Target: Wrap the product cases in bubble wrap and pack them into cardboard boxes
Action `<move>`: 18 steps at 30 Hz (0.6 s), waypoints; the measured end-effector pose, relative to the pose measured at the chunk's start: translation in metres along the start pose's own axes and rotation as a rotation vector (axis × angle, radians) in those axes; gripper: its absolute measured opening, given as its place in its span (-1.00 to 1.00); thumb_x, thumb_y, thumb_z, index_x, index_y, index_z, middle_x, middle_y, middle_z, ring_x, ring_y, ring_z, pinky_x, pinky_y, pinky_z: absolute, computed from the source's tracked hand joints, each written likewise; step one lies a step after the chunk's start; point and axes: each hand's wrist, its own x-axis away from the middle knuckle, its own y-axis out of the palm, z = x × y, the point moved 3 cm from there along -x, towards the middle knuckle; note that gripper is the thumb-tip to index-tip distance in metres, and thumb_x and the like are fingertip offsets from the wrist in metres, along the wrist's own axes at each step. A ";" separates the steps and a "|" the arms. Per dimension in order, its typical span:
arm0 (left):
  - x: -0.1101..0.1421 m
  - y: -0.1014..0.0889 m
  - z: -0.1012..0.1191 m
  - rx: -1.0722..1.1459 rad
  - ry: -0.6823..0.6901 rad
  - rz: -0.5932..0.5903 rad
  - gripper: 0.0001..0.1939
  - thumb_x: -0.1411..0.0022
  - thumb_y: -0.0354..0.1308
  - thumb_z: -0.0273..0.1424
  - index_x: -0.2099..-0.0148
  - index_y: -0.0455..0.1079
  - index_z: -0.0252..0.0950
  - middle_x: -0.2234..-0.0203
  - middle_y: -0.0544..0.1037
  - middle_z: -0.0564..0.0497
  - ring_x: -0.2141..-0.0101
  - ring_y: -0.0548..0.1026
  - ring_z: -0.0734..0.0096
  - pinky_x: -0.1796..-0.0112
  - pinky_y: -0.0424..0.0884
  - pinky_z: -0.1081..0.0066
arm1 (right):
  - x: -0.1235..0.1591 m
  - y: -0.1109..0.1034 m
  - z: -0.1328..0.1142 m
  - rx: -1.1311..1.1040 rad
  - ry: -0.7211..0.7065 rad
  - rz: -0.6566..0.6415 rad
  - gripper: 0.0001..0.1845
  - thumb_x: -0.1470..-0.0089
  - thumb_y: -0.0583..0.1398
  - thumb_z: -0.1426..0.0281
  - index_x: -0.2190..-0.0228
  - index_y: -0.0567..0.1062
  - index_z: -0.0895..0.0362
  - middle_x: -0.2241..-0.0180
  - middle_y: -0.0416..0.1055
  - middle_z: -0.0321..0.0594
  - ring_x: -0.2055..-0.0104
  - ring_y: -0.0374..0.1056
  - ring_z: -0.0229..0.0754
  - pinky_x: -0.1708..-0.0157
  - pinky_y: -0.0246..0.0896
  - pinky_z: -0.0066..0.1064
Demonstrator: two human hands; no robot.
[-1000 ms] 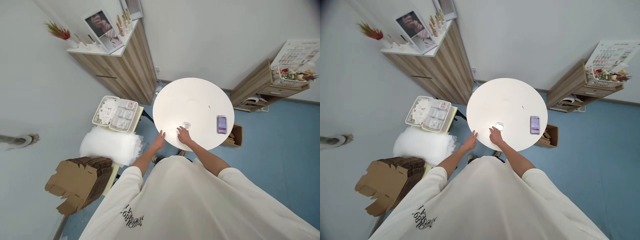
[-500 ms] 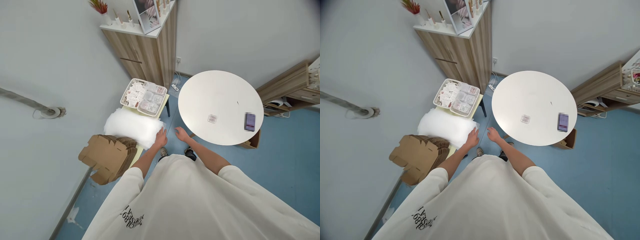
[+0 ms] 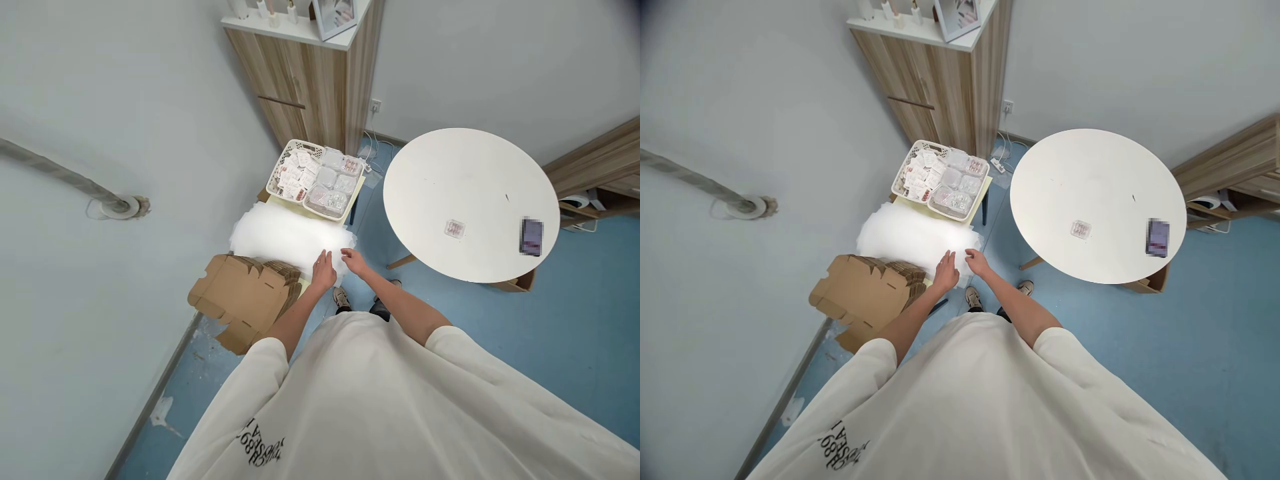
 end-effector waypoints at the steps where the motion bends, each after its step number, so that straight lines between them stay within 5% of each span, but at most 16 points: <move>1: 0.001 0.001 -0.002 0.011 0.001 -0.005 -0.28 -0.27 -0.01 -0.51 -0.44 -0.04 -0.44 -0.43 -0.03 -0.33 -0.39 0.03 -0.04 -0.28 0.13 0.04 | -0.001 0.003 0.000 -0.016 0.013 0.008 -0.53 -0.11 0.15 0.53 -0.06 0.53 0.17 -0.16 0.44 -0.04 -0.18 0.38 -0.10 -0.21 0.25 -0.22; 10: 0.001 0.000 -0.008 0.086 0.029 -0.056 -0.26 -0.27 -0.01 -0.48 -0.46 -0.09 -0.40 -0.43 -0.04 -0.33 -0.40 0.00 -0.04 -0.28 0.12 0.02 | -0.006 0.017 -0.006 -0.020 -0.111 0.041 -0.56 -0.02 0.17 0.47 0.03 0.57 0.12 -0.08 0.49 -0.10 -0.08 0.43 -0.09 -0.17 0.29 -0.19; 18: 0.002 -0.004 -0.009 0.118 0.010 -0.055 -0.27 -0.28 -0.01 -0.46 -0.45 -0.08 -0.40 -0.43 -0.03 -0.31 -0.40 0.00 0.00 -0.28 0.13 0.04 | -0.018 0.021 -0.007 -0.187 0.012 0.134 -0.60 0.06 0.21 0.34 0.13 0.57 0.10 -0.05 0.49 -0.13 0.01 0.45 -0.08 0.03 0.45 -0.18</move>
